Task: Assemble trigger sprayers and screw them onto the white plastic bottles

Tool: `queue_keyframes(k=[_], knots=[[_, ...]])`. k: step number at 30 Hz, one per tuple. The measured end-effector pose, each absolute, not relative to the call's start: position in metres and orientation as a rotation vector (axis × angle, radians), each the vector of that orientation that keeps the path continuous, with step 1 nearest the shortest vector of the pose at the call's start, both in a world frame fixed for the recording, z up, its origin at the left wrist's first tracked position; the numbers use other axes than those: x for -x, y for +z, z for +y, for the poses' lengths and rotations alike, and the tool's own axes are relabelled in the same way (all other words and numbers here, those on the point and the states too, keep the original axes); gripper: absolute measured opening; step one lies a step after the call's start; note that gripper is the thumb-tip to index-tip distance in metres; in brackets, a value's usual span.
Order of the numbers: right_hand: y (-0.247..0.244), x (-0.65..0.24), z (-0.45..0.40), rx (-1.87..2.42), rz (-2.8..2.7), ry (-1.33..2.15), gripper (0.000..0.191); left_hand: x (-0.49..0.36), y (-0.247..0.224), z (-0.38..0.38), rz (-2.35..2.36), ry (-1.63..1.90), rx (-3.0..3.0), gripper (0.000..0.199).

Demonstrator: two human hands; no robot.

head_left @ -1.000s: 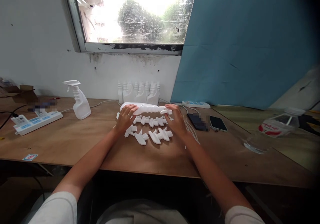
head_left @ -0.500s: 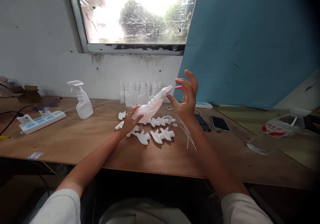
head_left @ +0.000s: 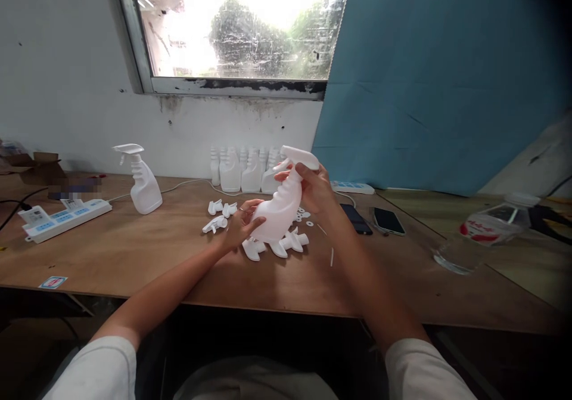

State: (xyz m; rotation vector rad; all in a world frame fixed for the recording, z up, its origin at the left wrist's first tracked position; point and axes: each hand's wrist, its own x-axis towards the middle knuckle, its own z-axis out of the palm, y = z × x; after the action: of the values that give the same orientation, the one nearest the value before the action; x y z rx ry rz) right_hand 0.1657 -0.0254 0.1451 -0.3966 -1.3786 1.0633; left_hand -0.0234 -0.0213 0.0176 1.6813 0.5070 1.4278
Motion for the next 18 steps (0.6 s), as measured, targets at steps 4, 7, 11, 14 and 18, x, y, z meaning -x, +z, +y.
queue_keyframes(k=[4,7,11,14,18], knots=[[0.153,-0.171,-0.043,0.362,-1.463,1.116,0.035,0.015,0.025,-0.034,0.43,1.446,-1.649,0.046],[0.154,-0.172,-0.055,0.335,-1.477,1.174,0.035,0.012,0.027,-0.043,0.394,1.436,-1.671,0.044],[0.142,-0.172,-0.069,0.331,-1.427,1.226,0.028,0.01,0.021,-0.052,0.326,1.378,-1.862,0.048],[0.129,-0.169,-0.08,0.391,-1.427,1.261,0.029,0.009,0.011,-0.057,0.325,1.315,-2.072,0.053],[0.116,-0.167,-0.093,0.478,-1.453,1.239,0.033,0.008,0.006,-0.056,0.324,1.288,-2.196,0.055]])
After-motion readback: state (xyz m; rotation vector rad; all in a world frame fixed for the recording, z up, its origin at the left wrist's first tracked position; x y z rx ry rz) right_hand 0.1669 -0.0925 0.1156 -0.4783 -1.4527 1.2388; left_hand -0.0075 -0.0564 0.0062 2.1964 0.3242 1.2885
